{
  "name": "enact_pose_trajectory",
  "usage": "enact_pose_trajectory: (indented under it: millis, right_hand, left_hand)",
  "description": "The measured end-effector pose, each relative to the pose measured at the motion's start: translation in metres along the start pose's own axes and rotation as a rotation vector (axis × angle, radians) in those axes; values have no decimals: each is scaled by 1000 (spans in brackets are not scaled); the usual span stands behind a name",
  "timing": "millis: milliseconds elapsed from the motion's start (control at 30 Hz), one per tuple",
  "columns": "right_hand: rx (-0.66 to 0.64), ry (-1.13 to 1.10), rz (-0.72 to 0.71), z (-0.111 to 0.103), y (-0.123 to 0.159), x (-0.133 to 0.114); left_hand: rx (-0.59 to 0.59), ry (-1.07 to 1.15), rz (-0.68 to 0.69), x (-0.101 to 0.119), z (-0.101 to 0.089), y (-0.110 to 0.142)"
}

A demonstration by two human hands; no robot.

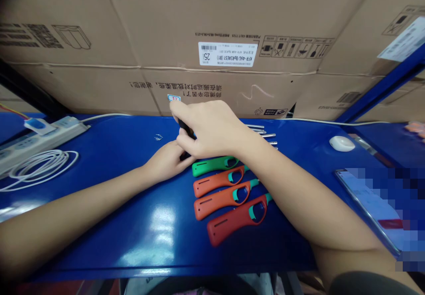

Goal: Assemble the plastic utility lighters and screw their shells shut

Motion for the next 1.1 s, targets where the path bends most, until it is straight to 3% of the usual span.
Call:
enact_pose_trajectory:
  millis: [500, 1100]
  right_hand:
    - [45, 47, 6, 2, -2, 3]
    - [9, 64, 46, 3, -2, 4]
  left_hand:
    - [2, -29, 22, 1, 0, -1]
    - [2, -13, 7, 0, 1, 0]
Point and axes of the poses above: each hand's wrist, its own y-axis away from the middle knuckle, its own z-axis out of the palm, x = y × z, the point moved 6 cm from there along -y, towards the middle knuckle, and after that the axes turned 5 degrees about z, right-handed, at the moved point
